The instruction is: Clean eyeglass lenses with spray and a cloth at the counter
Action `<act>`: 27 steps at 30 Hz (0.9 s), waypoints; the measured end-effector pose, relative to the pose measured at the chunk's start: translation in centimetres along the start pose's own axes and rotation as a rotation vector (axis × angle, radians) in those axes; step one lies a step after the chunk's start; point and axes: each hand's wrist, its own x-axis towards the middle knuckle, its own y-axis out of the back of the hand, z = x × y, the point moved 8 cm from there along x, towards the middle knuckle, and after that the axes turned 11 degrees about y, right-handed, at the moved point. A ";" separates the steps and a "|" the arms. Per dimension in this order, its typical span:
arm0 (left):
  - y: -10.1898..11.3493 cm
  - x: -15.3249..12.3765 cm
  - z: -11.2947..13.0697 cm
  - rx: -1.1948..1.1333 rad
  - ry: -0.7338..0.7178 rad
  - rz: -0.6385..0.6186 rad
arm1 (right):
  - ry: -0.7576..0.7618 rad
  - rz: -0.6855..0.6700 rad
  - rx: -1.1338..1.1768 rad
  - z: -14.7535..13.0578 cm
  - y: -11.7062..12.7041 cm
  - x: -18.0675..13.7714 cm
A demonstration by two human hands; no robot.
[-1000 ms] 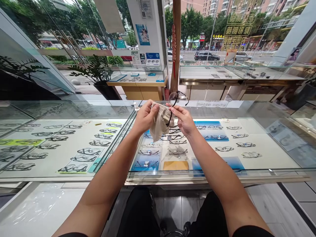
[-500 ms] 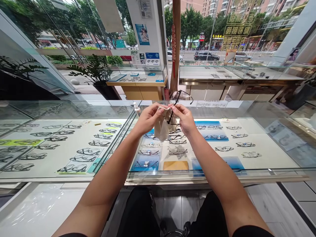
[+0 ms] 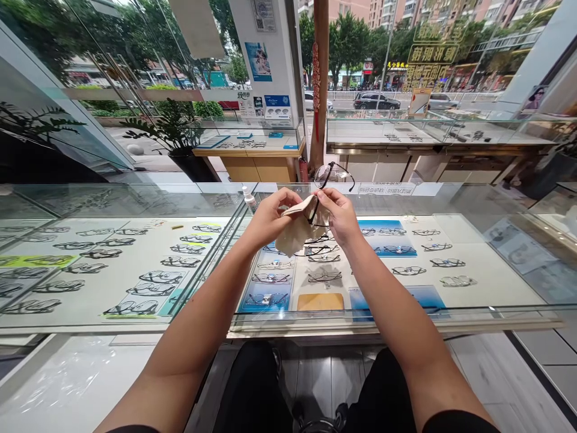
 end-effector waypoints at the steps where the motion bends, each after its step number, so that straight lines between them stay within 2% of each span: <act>1: 0.1 0.0 0.0 0.041 -0.010 0.025 | 0.000 0.003 0.005 0.0 0.0 0.0; 7: 0.2 -0.3 0.5 0.272 -0.151 0.131 | 0.002 0.028 -0.015 -0.1 0.3 0.1; 14: 0.7 -0.6 0.7 0.302 -0.180 0.234 | 0.037 0.053 -0.028 -0.5 0.9 0.4; 20: -0.5 -0.9 1.2 0.264 -0.267 0.151 | 0.069 0.065 0.041 -0.4 0.7 0.4; 27: -1.6 -1.1 1.9 0.285 -0.261 0.045 | 0.043 0.087 0.003 -0.1 1.1 0.5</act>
